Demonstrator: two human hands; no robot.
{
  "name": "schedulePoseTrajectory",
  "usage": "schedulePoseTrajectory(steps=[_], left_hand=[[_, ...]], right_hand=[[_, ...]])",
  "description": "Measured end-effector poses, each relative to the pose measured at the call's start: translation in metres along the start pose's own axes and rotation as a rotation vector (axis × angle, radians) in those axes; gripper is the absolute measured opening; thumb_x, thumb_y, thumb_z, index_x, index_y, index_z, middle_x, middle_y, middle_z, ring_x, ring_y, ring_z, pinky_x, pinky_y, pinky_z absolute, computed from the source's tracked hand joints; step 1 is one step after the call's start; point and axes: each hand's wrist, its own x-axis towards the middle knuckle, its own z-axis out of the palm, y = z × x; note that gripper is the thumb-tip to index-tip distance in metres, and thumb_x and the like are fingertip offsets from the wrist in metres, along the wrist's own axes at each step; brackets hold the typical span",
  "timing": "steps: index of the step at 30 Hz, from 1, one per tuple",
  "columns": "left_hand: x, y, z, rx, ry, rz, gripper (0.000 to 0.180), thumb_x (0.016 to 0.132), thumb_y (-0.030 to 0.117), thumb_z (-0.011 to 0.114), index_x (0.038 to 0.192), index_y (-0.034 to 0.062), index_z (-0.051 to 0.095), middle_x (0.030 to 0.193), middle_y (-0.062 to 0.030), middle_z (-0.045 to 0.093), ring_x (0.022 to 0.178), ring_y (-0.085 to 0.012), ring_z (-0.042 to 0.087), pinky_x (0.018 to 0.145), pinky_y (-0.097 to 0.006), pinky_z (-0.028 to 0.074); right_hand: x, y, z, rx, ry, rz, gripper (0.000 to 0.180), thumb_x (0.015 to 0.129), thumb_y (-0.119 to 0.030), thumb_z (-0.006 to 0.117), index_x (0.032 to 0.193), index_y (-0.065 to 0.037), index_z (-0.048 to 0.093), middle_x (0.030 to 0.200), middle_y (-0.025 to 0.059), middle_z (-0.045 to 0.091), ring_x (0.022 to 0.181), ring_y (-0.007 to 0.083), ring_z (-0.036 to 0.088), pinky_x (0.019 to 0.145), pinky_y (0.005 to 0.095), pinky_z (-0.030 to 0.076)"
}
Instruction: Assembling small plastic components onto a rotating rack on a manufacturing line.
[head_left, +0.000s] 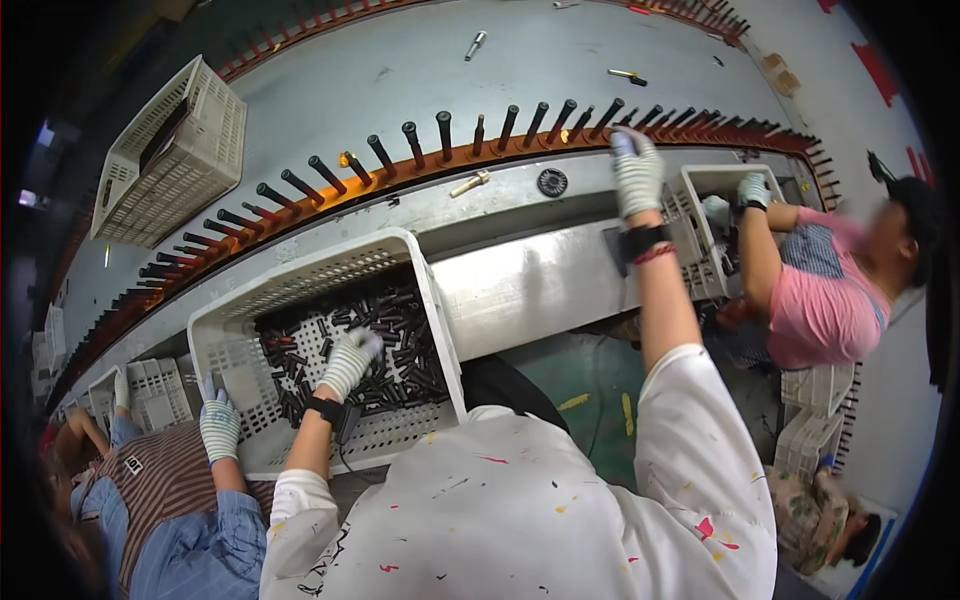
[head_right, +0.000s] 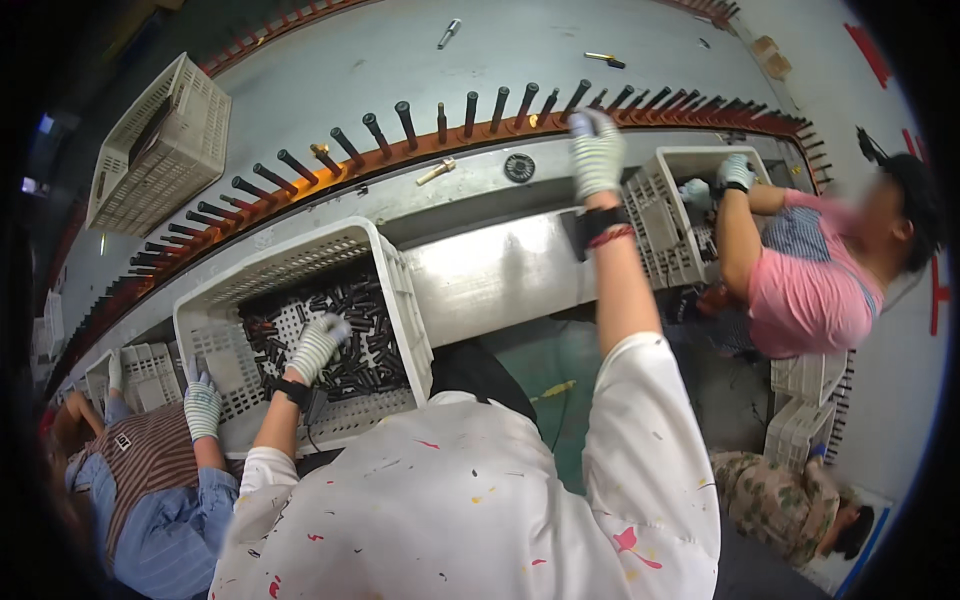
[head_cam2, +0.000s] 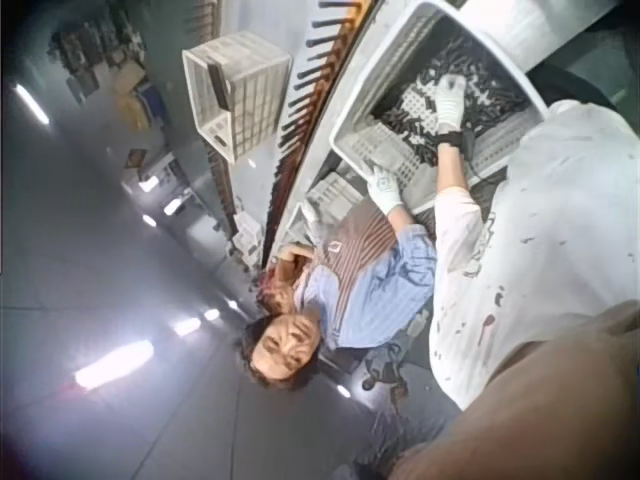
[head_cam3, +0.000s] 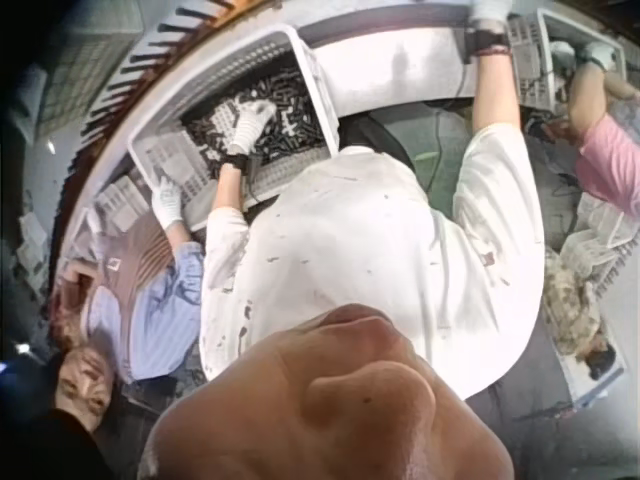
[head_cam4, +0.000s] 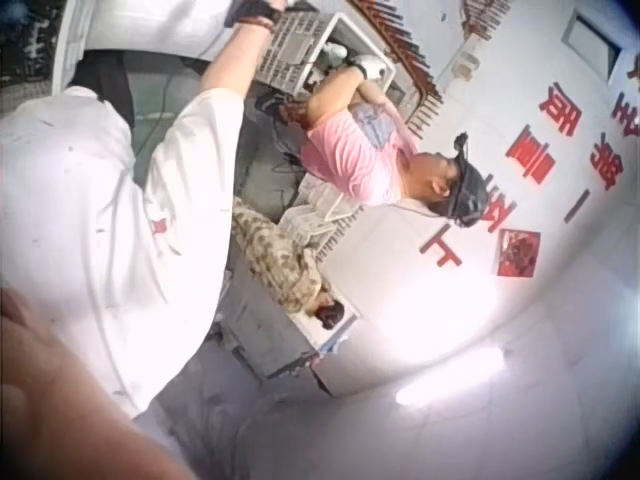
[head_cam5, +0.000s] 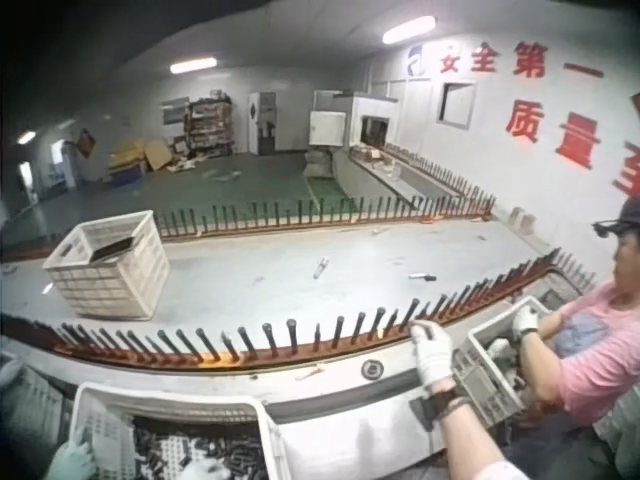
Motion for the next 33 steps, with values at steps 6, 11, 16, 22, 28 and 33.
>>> schedulePoseTrajectory(steps=[6, 11, 16, 22, 28, 33], left_hand=[[0.02, -0.099, 0.048, 0.426, -0.311, -0.045, 0.076, 0.074, 0.042, 0.069, 0.132, 0.0043, 0.037, 0.114, -0.024, 0.058, 0.108, -0.0351, 0.056, 0.092, -0.037, 0.044], [0.017, -0.047, 0.075, 0.604, -0.486, -0.147, 0.065, 0.078, 0.045, 0.062, 0.121, -0.002, 0.047, 0.111, -0.0265, 0.058, 0.104, -0.0401, 0.056, 0.089, -0.043, 0.044], [0.018, -0.029, 0.08, 0.565, -0.489, -0.036, 0.038, 0.083, 0.036, 0.056, 0.106, 0.0062, 0.058, 0.097, -0.0209, 0.063, 0.094, -0.035, 0.06, 0.082, -0.042, 0.047], [0.001, 0.007, 0.01, -0.416, -0.384, -0.03, 0.022, 0.089, 0.022, 0.047, 0.103, 0.0084, 0.059, 0.075, -0.0037, 0.06, 0.062, -0.0096, 0.057, 0.046, -0.02, 0.042], [-0.038, 0.08, -0.032, -1.089, -0.45, 0.278, 0.042, 0.088, 0.026, 0.052, 0.126, 0.0077, 0.049, 0.075, -0.0003, 0.055, 0.057, -0.0046, 0.045, 0.042, -0.017, 0.029], [-0.057, 0.097, -0.022, -0.911, -0.153, 0.486, 0.042, 0.093, 0.027, 0.052, 0.13, 0.0079, 0.045, 0.105, -0.004, 0.056, 0.054, -0.0021, 0.043, 0.045, -0.014, 0.035]], right_hand=[[0.111, 0.029, -0.003, -0.667, 0.045, -0.196, 0.026, 0.08, -0.026, 0.063, 0.092, -0.003, 0.062, 0.084, 0.0165, 0.066, 0.079, 0.0321, 0.063, 0.073, 0.0375, 0.048], [0.104, 0.032, 0.022, -0.873, -0.128, -0.119, 0.028, 0.08, -0.031, 0.062, 0.091, -0.005, 0.063, 0.087, 0.0189, 0.065, 0.085, 0.0362, 0.061, 0.075, 0.0419, 0.048], [0.069, 0.042, 0.037, -0.633, -0.037, 0.03, 0.029, 0.08, -0.02, 0.062, 0.103, -0.003, 0.059, 0.085, 0.015, 0.064, 0.076, 0.0289, 0.062, 0.074, 0.0373, 0.049], [-0.129, 0.015, 0.074, -0.241, -0.41, 0.031, 0.016, 0.089, -0.013, 0.054, 0.096, -0.003, 0.063, 0.066, 0.0008, 0.057, 0.055, 0.0077, 0.053, 0.048, 0.0229, 0.043], [-0.266, -0.064, 0.115, 0.059, -0.85, 0.053, 0.04, 0.092, -0.026, 0.053, 0.12, 0.002, 0.054, 0.096, 0.0076, 0.064, 0.084, 0.0092, 0.059, 0.073, 0.0232, 0.048], [-0.286, -0.072, 0.13, 0.092, -0.74, 0.391, 0.042, 0.092, -0.027, 0.055, 0.12, 0.005, 0.053, 0.104, 0.0085, 0.062, 0.089, 0.011, 0.057, 0.078, 0.0232, 0.046]])
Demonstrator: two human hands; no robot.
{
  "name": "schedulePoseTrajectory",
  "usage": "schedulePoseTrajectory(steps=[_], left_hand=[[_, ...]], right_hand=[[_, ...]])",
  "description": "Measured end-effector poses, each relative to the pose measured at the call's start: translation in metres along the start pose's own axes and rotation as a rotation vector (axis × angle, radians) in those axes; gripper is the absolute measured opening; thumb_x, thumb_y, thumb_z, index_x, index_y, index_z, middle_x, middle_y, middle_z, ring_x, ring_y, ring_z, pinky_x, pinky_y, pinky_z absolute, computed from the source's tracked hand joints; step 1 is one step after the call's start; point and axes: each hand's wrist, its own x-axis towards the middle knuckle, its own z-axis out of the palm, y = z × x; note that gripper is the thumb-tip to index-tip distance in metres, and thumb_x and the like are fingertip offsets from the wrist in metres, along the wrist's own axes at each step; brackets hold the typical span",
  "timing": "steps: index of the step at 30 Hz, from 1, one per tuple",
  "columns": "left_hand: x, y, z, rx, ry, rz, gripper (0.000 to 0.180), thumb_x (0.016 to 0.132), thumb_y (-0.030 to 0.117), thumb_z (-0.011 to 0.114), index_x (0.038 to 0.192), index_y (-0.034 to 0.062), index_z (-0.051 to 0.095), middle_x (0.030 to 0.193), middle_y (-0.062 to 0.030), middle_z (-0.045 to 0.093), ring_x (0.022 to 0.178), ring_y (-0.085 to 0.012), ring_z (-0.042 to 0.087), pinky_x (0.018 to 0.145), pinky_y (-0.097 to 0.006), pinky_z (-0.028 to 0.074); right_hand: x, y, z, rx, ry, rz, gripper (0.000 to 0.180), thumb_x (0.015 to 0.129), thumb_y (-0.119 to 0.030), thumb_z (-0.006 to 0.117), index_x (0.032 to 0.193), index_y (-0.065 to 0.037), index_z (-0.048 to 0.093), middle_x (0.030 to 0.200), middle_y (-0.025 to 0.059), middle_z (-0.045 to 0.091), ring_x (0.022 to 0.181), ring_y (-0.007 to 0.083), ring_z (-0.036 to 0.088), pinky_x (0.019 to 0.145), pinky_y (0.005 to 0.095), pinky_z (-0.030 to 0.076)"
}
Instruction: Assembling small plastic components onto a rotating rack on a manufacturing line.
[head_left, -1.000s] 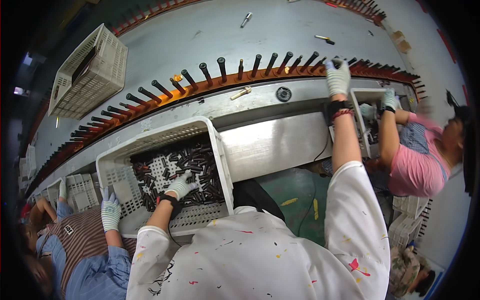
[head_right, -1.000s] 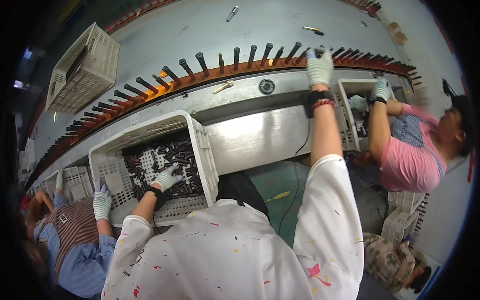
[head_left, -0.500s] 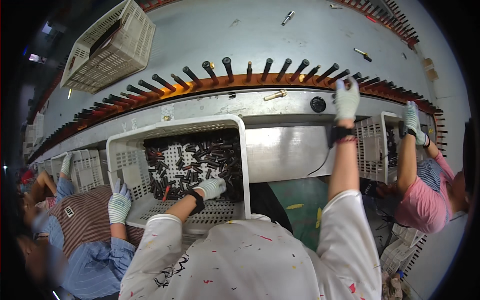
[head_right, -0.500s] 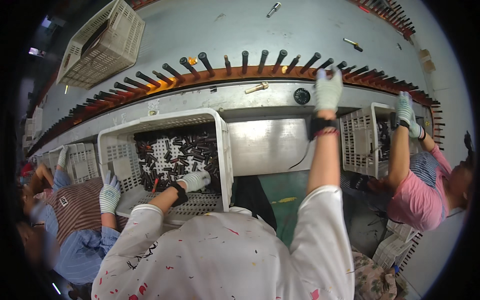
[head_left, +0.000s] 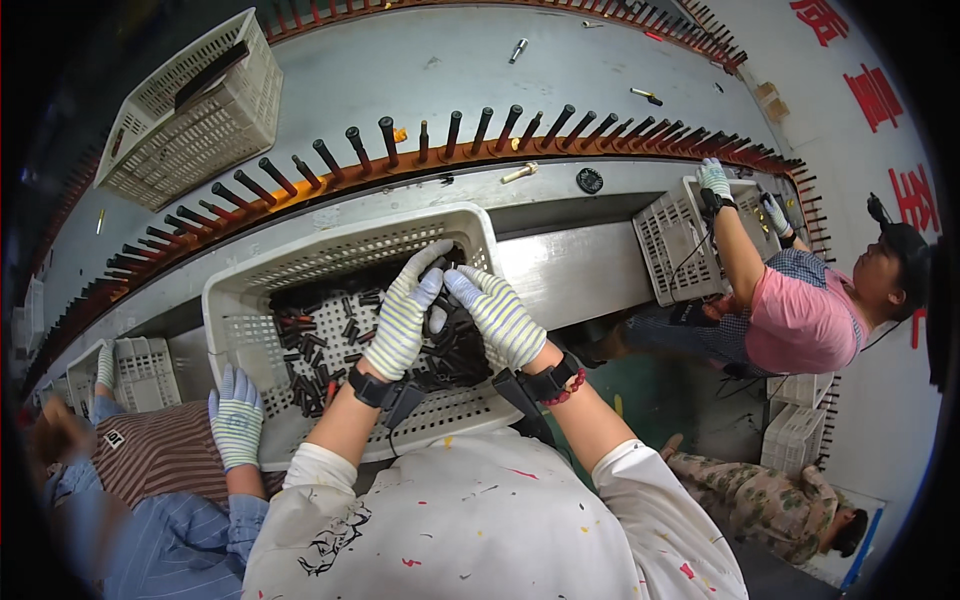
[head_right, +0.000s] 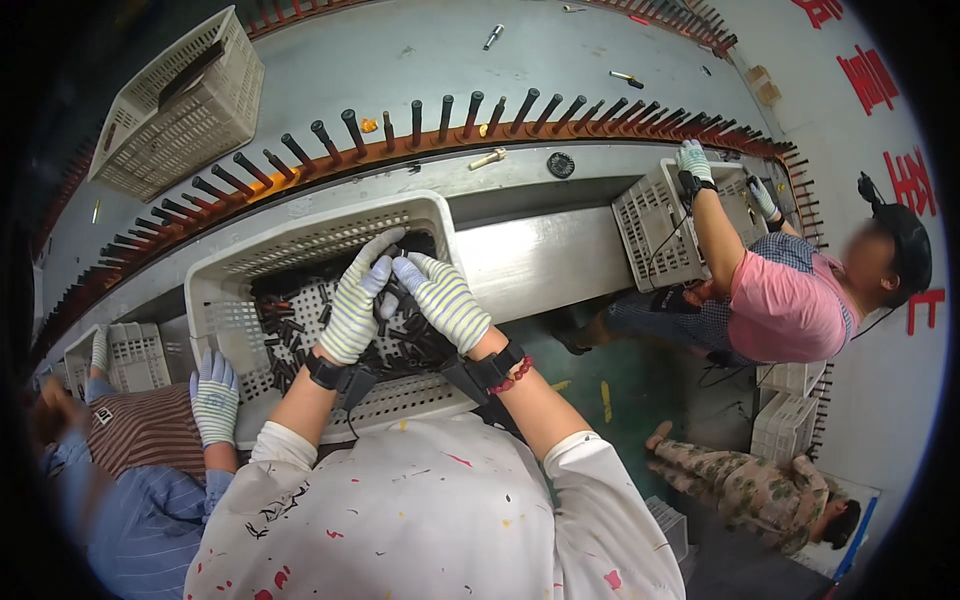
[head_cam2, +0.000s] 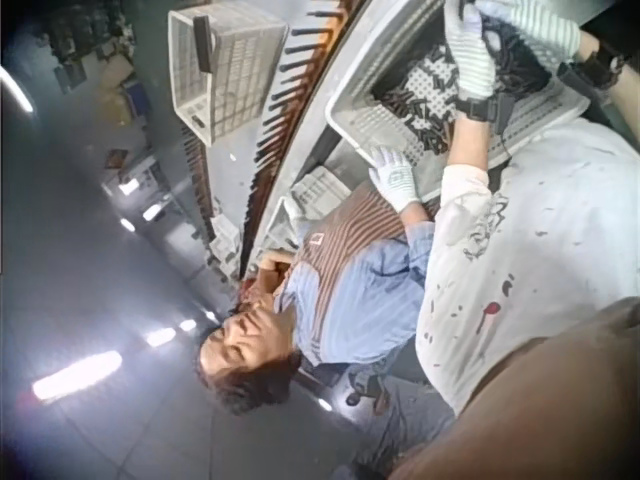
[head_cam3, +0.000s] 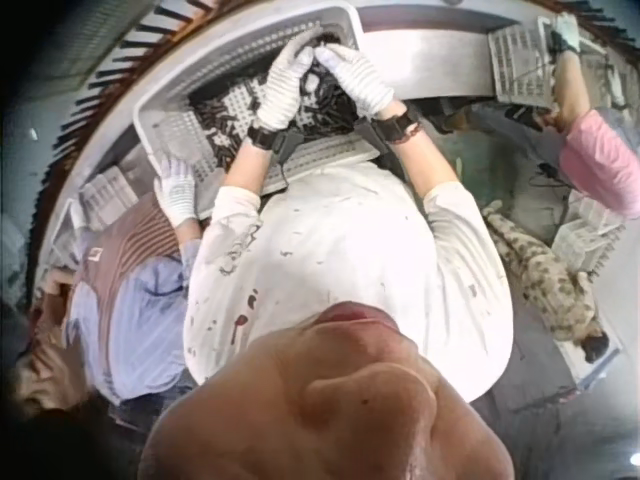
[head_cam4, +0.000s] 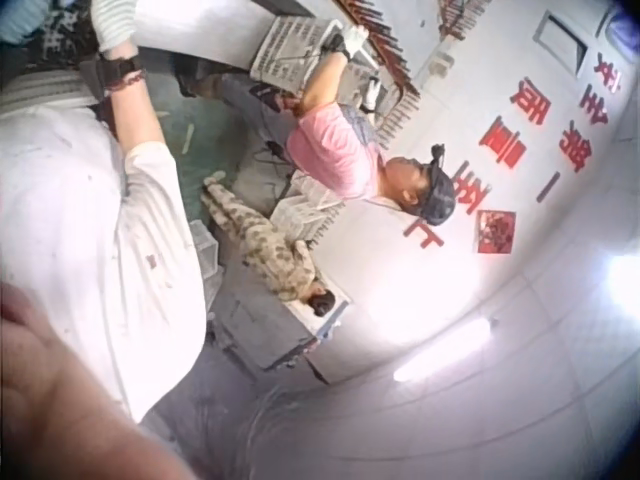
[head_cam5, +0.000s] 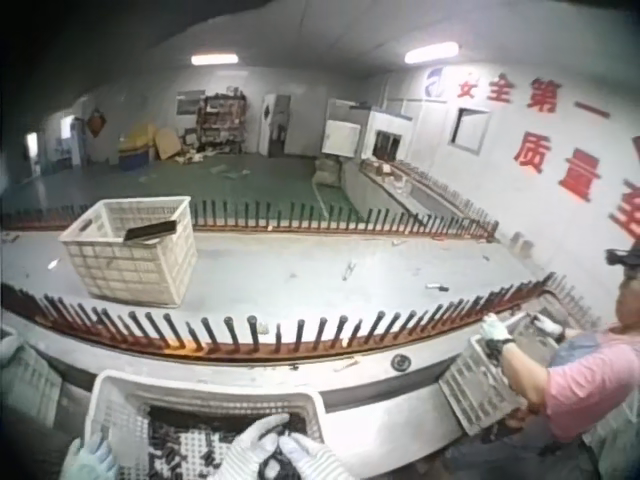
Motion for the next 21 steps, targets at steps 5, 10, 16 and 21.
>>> schedulePoseTrajectory(steps=[5, 10, 16, 21], left_hand=[[-0.016, -0.001, -0.01, 0.086, 0.105, 0.076, 0.038, 0.095, 0.021, 0.047, 0.131, 0.0075, 0.044, 0.1, -0.0063, 0.058, 0.05, -0.0021, 0.043, 0.043, -0.015, 0.037], [-0.013, -0.041, -0.056, 0.36, 0.033, -0.044, 0.031, 0.092, 0.012, 0.048, 0.123, 0.0075, 0.05, 0.076, -0.0045, 0.061, 0.046, -0.0056, 0.045, 0.043, -0.019, 0.039], [-0.022, -0.083, -0.105, 0.825, -0.147, -0.412, 0.027, 0.084, 0.007, 0.053, 0.11, 0.0084, 0.059, 0.069, -0.0056, 0.064, 0.047, -0.0113, 0.052, 0.047, -0.026, 0.044], [-0.034, -0.119, -0.138, 1.263, -0.392, -0.157, 0.028, 0.083, 0.011, 0.055, 0.111, 0.0056, 0.059, 0.079, -0.0126, 0.064, 0.068, -0.0218, 0.06, 0.065, -0.032, 0.048]], right_hand=[[-0.019, -0.027, 0.024, -0.094, 0.107, -0.168, 0.036, 0.091, -0.024, 0.055, 0.111, 0.006, 0.056, 0.099, 0.0145, 0.064, 0.083, 0.0171, 0.062, 0.075, 0.0273, 0.05], [0.006, -0.041, -0.024, 0.285, 0.272, -0.276, 0.024, 0.095, -0.019, 0.05, 0.109, 0.0, 0.051, 0.087, 0.0071, 0.061, 0.074, 0.0129, 0.061, 0.066, 0.0239, 0.051], [0.037, -0.048, -0.16, 0.294, 0.616, -0.351, 0.028, 0.092, -0.011, 0.052, 0.119, -0.007, 0.051, 0.073, 0.0026, 0.059, 0.056, 0.0071, 0.055, 0.045, 0.0181, 0.044], [0.087, -0.058, -0.279, 0.245, 0.994, -0.548, 0.023, 0.087, 0.002, 0.05, 0.108, -0.002, 0.041, 0.083, 0.0093, 0.057, 0.06, 0.0146, 0.058, 0.055, 0.0247, 0.052]])
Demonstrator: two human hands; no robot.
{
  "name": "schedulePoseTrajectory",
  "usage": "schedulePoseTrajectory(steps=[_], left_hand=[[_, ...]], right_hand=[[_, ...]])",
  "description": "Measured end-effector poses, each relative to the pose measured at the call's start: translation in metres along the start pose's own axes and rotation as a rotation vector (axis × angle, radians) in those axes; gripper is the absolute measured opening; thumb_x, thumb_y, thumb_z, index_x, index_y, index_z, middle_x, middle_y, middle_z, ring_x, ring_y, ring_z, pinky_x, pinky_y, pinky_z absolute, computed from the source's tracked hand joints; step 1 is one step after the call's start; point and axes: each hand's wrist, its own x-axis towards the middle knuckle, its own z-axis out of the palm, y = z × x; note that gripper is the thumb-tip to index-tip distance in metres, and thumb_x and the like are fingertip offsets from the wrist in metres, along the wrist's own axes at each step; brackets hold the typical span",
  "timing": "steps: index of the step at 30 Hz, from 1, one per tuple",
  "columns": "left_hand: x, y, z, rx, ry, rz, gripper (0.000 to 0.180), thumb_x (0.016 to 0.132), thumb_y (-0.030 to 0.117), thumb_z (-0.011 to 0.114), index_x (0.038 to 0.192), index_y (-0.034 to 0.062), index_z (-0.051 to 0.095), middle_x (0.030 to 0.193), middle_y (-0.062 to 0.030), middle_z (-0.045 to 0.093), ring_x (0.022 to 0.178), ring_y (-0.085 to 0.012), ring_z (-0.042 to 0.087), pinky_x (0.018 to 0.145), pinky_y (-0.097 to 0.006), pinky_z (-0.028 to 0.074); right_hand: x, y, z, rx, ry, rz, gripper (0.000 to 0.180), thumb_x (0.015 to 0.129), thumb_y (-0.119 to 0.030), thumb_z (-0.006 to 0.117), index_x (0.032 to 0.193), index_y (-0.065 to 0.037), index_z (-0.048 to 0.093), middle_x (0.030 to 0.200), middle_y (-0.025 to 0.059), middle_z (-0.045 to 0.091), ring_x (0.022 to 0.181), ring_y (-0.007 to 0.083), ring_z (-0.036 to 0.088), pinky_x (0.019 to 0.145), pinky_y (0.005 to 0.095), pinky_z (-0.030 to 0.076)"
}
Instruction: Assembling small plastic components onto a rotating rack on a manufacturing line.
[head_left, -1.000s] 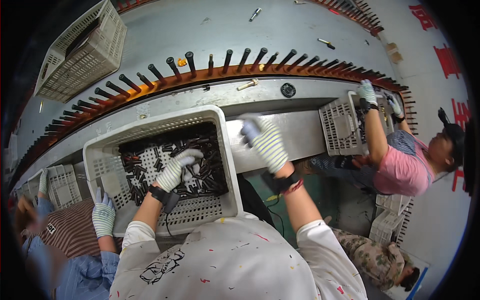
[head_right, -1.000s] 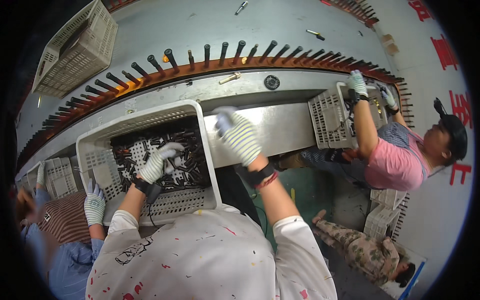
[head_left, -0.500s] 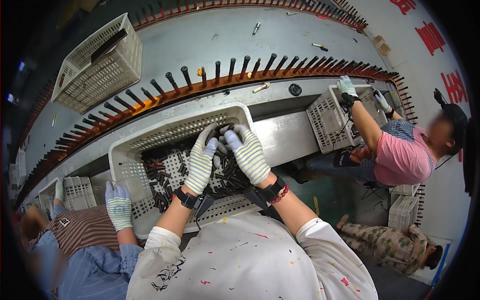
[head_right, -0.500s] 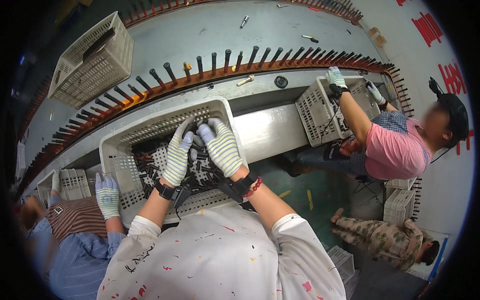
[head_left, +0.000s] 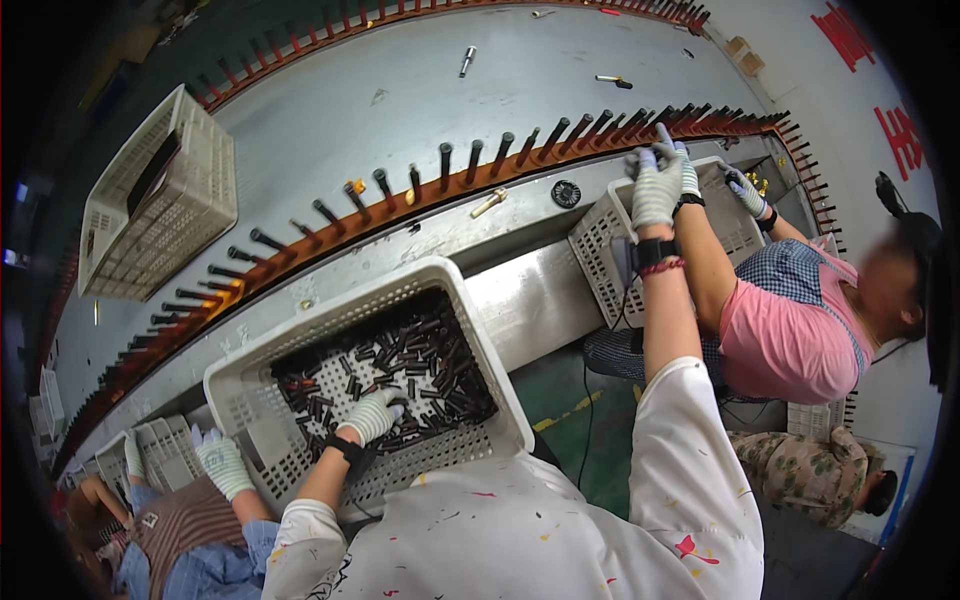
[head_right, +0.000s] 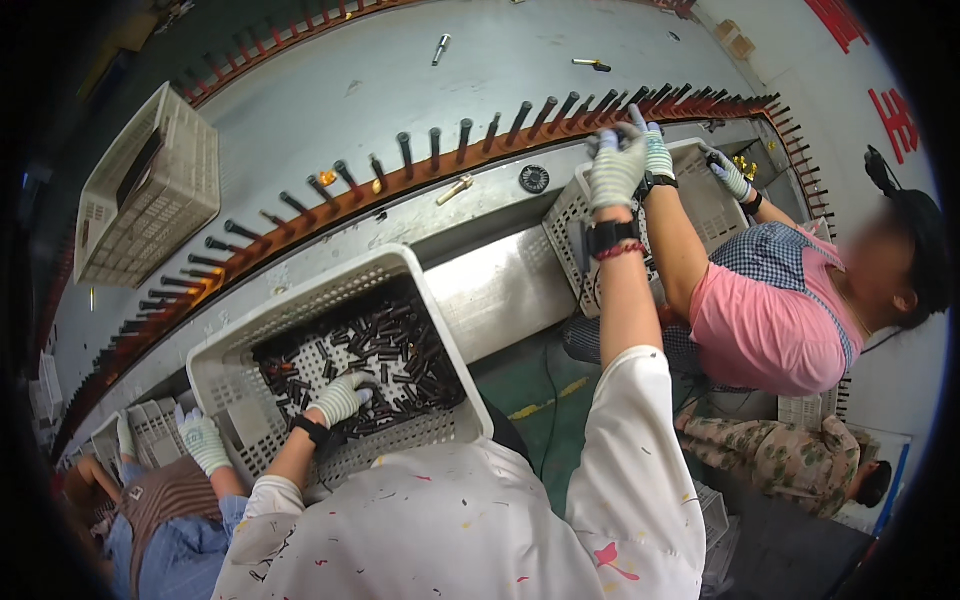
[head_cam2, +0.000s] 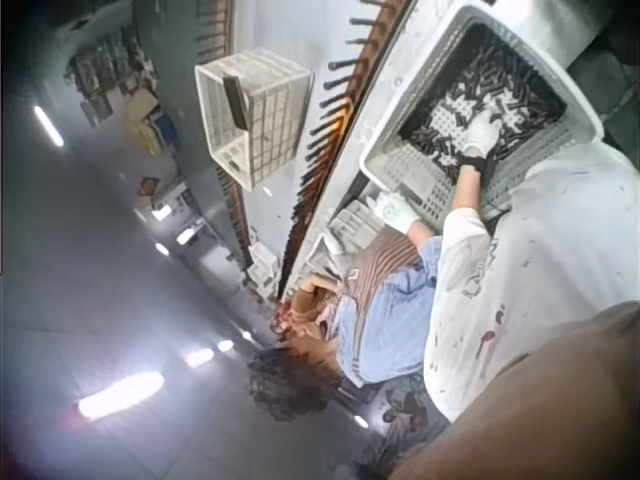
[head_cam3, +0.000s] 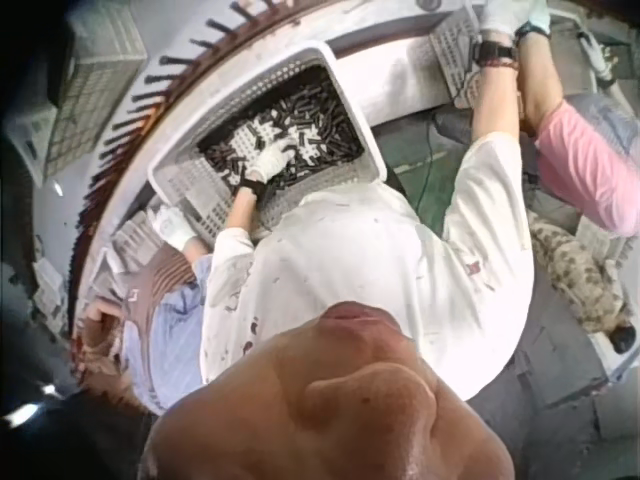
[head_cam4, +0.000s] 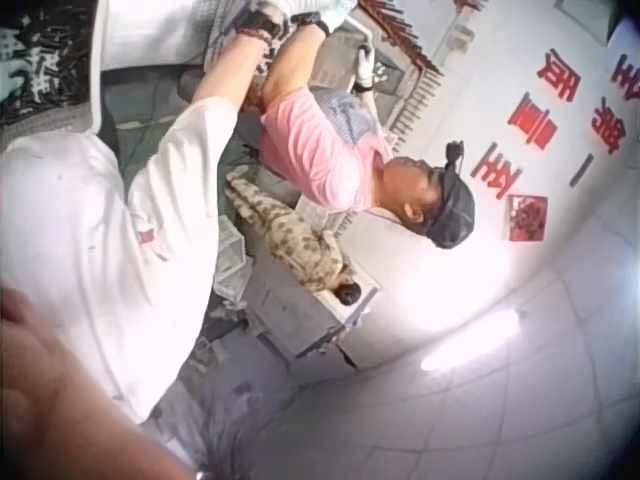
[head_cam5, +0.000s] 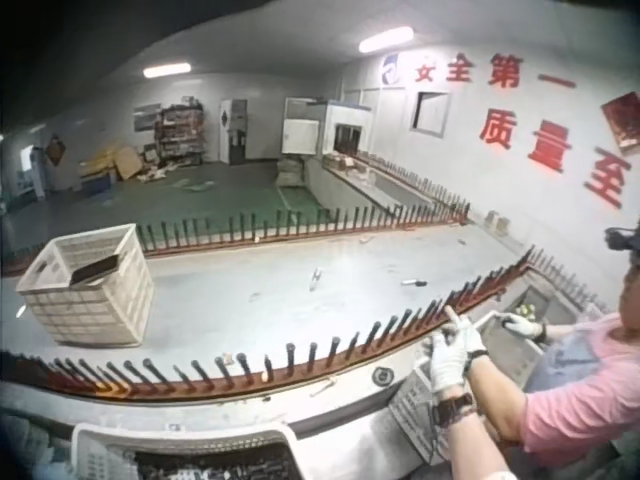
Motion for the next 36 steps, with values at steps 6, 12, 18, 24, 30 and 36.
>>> schedulePoseTrajectory(steps=[6, 12, 18, 24, 30, 36], left_hand=[[0.007, 0.037, -0.019, -0.164, -0.137, -0.388, 0.027, 0.084, 0.008, 0.057, 0.11, 0.0055, 0.06, 0.087, -0.0161, 0.065, 0.077, -0.0254, 0.062, 0.073, -0.033, 0.048], [0.002, 0.024, -0.015, -0.121, -0.072, -0.416, 0.026, 0.084, 0.008, 0.057, 0.11, 0.0066, 0.06, 0.095, -0.0167, 0.065, 0.084, -0.0296, 0.062, 0.077, -0.033, 0.048], [0.008, 0.033, -0.023, -0.218, -0.115, -0.567, 0.024, 0.085, 0.009, 0.057, 0.109, 0.0072, 0.061, 0.096, -0.0194, 0.063, 0.09, -0.0321, 0.061, 0.078, -0.034, 0.048], [0.005, 0.027, -0.016, -0.245, -0.013, -0.448, 0.026, 0.085, 0.011, 0.056, 0.11, 0.006, 0.06, 0.082, -0.0161, 0.066, 0.073, -0.0265, 0.065, 0.07, -0.035, 0.05], [-0.009, 0.033, -0.015, -0.229, 0.009, -0.374, 0.028, 0.086, 0.008, 0.054, 0.113, 0.0036, 0.058, 0.082, -0.0161, 0.066, 0.072, -0.0238, 0.066, 0.069, -0.034, 0.05], [-0.027, 0.029, -0.012, -0.221, -0.002, -0.371, 0.026, 0.084, 0.008, 0.056, 0.11, 0.0047, 0.059, 0.093, -0.0196, 0.064, 0.075, -0.0232, 0.067, 0.073, -0.032, 0.05]], right_hand=[[0.106, 0.041, -0.024, -0.322, 0.151, -0.145, 0.022, 0.083, -0.002, 0.059, 0.104, 0.0, 0.052, 0.087, 0.0102, 0.061, 0.073, 0.0154, 0.06, 0.06, 0.0258, 0.051], [0.128, 0.052, -0.015, -1.083, -0.128, -0.421, 0.022, 0.088, -0.018, 0.054, 0.106, -0.012, 0.065, 0.093, 0.0179, 0.065, 0.085, 0.0308, 0.063, 0.077, 0.0363, 0.048], [0.15, 0.028, 0.0, -1.211, -0.535, -0.315, 0.024, 0.089, -0.022, 0.053, 0.106, -0.009, 0.065, 0.091, 0.0161, 0.066, 0.081, 0.0298, 0.064, 0.074, 0.0359, 0.049], [0.138, 0.021, 0.032, -0.625, -0.502, 0.354, 0.024, 0.092, -0.013, 0.049, 0.114, -0.005, 0.051, 0.086, 0.0101, 0.063, 0.07, 0.0196, 0.064, 0.06, 0.0325, 0.055], [0.081, 0.047, 0.045, 0.091, -0.389, -0.006, 0.03, 0.09, -0.003, 0.051, 0.12, -0.003, 0.052, 0.094, 0.0062, 0.06, 0.088, 0.0172, 0.061, 0.086, 0.0279, 0.048], [0.02, 0.064, 0.074, -0.542, -0.28, -0.459, 0.01, 0.087, -0.007, 0.055, 0.094, -0.006, 0.062, 0.091, 0.0149, 0.064, 0.086, 0.0269, 0.063, 0.076, 0.0345, 0.048]])
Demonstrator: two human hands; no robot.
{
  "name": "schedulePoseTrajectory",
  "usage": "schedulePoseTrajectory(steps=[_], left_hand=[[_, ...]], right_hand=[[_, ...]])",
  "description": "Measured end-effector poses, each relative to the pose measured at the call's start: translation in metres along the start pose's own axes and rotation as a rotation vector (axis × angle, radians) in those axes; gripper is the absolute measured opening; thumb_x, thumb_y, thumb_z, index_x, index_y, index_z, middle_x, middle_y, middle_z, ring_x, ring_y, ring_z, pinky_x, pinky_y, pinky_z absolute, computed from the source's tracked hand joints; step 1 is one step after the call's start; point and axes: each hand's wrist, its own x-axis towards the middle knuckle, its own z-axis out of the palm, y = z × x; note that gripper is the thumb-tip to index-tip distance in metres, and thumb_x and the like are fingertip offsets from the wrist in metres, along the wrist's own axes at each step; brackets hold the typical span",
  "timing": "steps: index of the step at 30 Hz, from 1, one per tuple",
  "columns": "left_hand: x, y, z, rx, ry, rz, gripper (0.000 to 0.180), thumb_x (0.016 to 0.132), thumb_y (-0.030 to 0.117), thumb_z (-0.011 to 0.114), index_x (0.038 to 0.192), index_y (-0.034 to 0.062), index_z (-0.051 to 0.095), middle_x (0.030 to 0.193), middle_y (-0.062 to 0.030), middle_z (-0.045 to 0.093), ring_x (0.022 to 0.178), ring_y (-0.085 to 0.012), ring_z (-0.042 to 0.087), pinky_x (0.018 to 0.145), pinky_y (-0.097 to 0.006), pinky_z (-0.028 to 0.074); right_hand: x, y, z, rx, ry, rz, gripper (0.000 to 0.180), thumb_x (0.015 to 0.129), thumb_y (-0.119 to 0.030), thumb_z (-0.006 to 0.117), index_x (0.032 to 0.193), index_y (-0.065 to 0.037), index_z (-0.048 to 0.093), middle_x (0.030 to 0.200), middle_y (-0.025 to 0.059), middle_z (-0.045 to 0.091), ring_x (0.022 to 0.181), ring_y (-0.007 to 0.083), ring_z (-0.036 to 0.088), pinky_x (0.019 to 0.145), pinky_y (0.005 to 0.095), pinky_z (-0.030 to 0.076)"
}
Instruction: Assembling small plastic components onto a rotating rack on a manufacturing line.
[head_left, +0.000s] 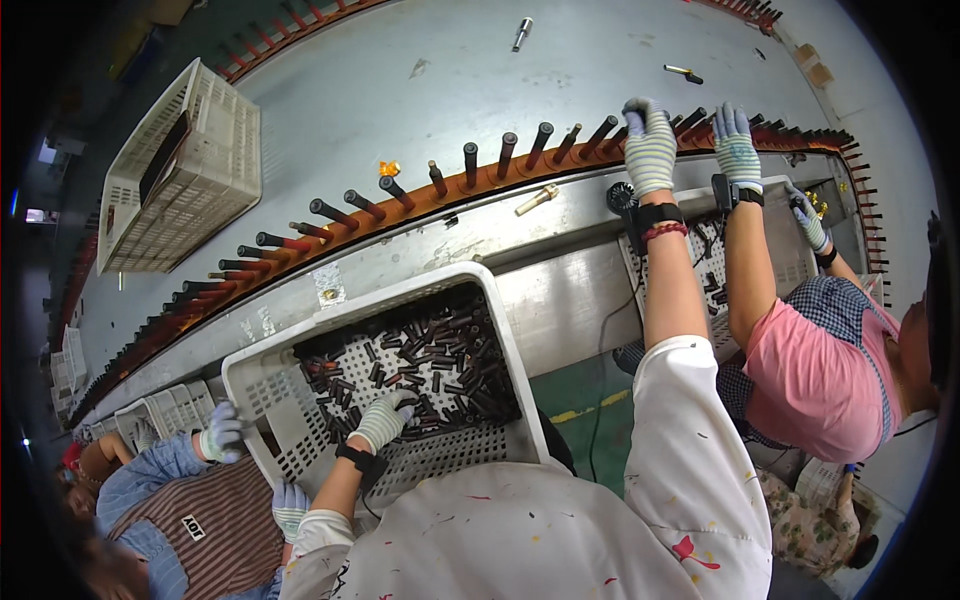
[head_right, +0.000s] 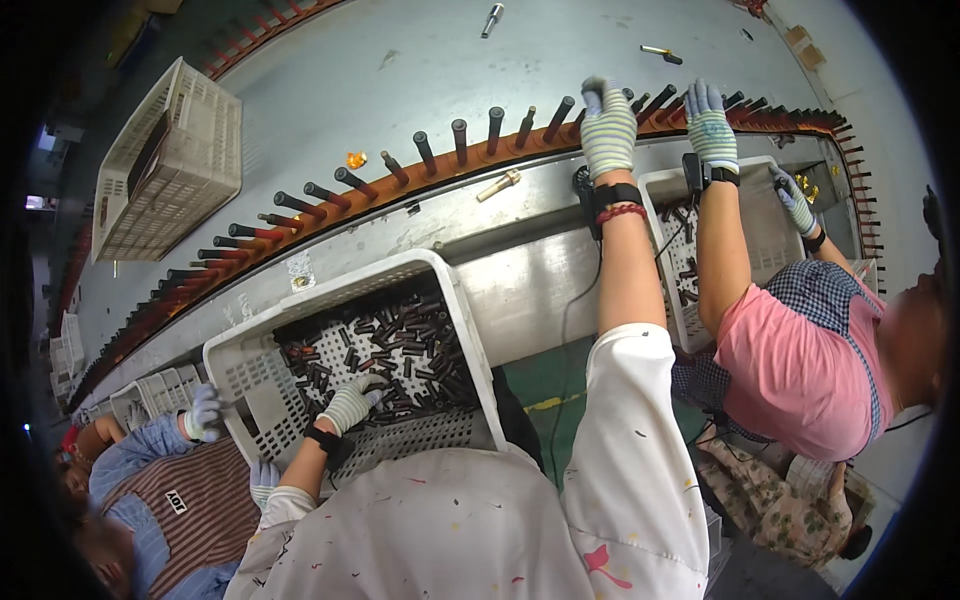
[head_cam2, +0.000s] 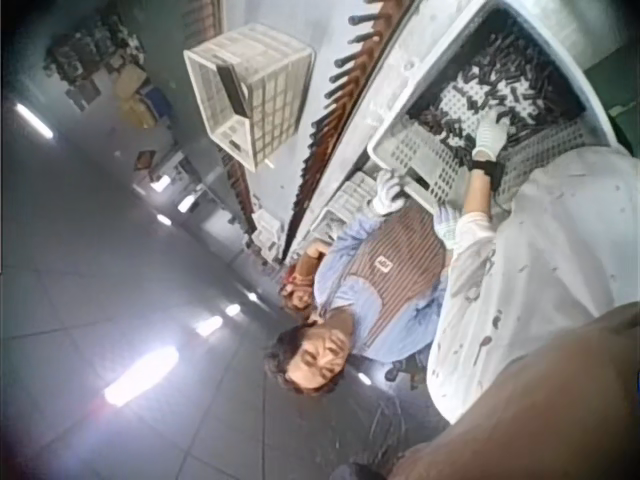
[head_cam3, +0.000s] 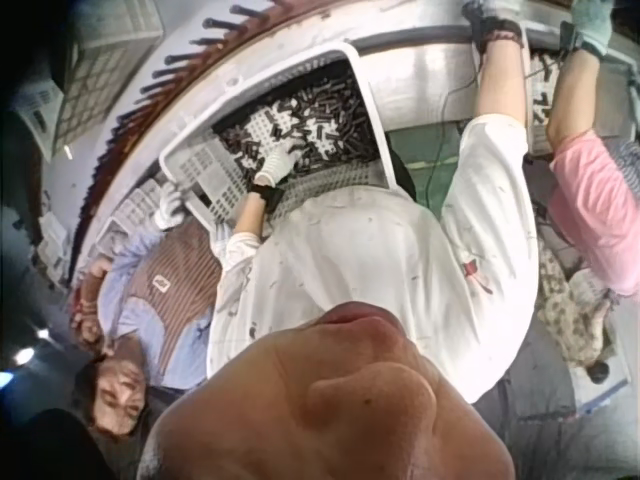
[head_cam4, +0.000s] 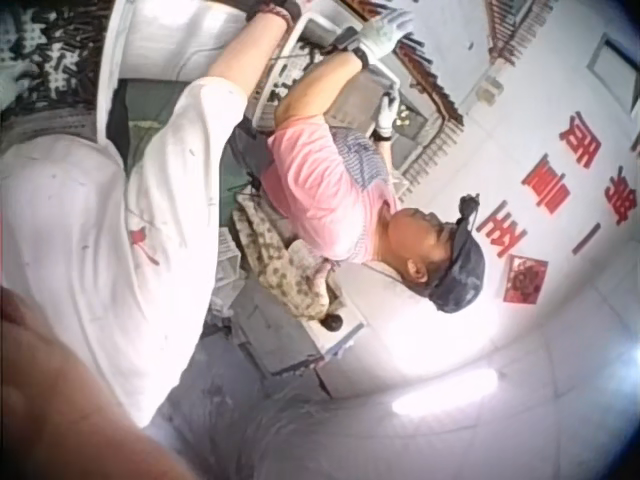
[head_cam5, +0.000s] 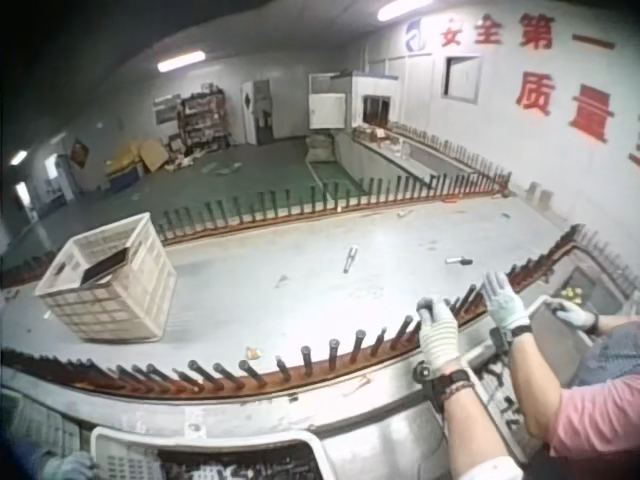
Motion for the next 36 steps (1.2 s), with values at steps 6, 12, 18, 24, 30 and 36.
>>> schedulePoseTrajectory(steps=[6, 12, 18, 24, 30, 36], left_hand=[[0.015, 0.0, -0.007, -0.134, 0.194, 0.212, 0.028, 0.089, 0.023, 0.054, 0.101, -0.0021, 0.059, 0.091, -0.0192, 0.063, 0.089, -0.0331, 0.06, 0.08, -0.038, 0.046], [0.014, 0.053, -0.052, -1.216, -0.231, 0.191, 0.047, 0.087, 0.055, 0.05, 0.087, 0.0082, 0.057, 0.072, -0.0026, 0.059, 0.051, -0.006, 0.042, 0.045, -0.019, 0.034], [-0.013, 0.079, -0.073, -0.969, -0.315, 0.358, 0.061, 0.087, 0.064, 0.039, 0.093, 0.0083, 0.061, 0.07, -0.0004, 0.056, 0.052, -0.0034, 0.041, 0.043, -0.017, 0.028], [0.003, 0.105, -0.081, -0.659, -0.331, 0.448, 0.047, 0.089, 0.052, 0.05, 0.099, 0.0076, 0.06, 0.065, 0.0012, 0.057, 0.047, -0.003, 0.045, 0.039, -0.015, 0.032], [0.053, 0.104, -0.139, 0.565, 0.694, 0.538, 0.049, 0.077, 0.046, 0.063, 0.115, 0.0143, 0.06, 0.089, -0.0147, 0.066, 0.084, -0.0301, 0.064, 0.071, -0.038, 0.05], [0.052, 0.113, -0.157, 1.134, 0.516, 0.43, 0.038, 0.071, 0.041, 0.07, 0.076, 0.0037, 0.07, 0.072, -0.0147, 0.066, 0.068, -0.0278, 0.066, 0.059, -0.039, 0.051]], right_hand=[[-0.027, -0.028, -0.002, -0.385, -0.304, 0.076, 0.04, 0.081, -0.019, 0.053, 0.118, -0.003, 0.054, 0.108, 0.021, 0.059, 0.099, 0.0352, 0.057, 0.089, 0.0382, 0.044], [-0.163, -0.176, -0.011, 0.288, -0.771, 0.416, 0.036, 0.087, -0.014, 0.059, 0.12, -0.001, 0.054, 0.112, 0.0119, 0.06, 0.1, 0.0211, 0.056, 0.091, 0.0302, 0.042], [-0.245, -0.274, -0.002, 0.658, -1.006, 0.564, 0.024, 0.089, -0.013, 0.056, 0.11, -0.002, 0.058, 0.092, 0.0051, 0.063, 0.08, 0.0094, 0.059, 0.071, 0.024, 0.048], [-0.256, -0.251, -0.023, 0.676, -0.443, 0.614, 0.018, 0.09, -0.01, 0.055, 0.105, -0.002, 0.057, 0.086, 0.0052, 0.062, 0.075, 0.0099, 0.06, 0.065, 0.0236, 0.051], [-0.235, -0.204, -0.117, 0.554, 0.048, 0.727, 0.03, 0.094, -0.016, 0.048, 0.122, -0.006, 0.047, 0.081, 0.0036, 0.053, 0.066, 0.014, 0.06, 0.047, 0.0206, 0.048], [-0.234, -0.125, -0.314, 0.517, 0.66, 0.46, 0.01, 0.086, -0.016, 0.059, 0.086, -0.006, 0.059, 0.077, 0.001, 0.059, 0.066, 0.0095, 0.056, 0.054, 0.0204, 0.044]])
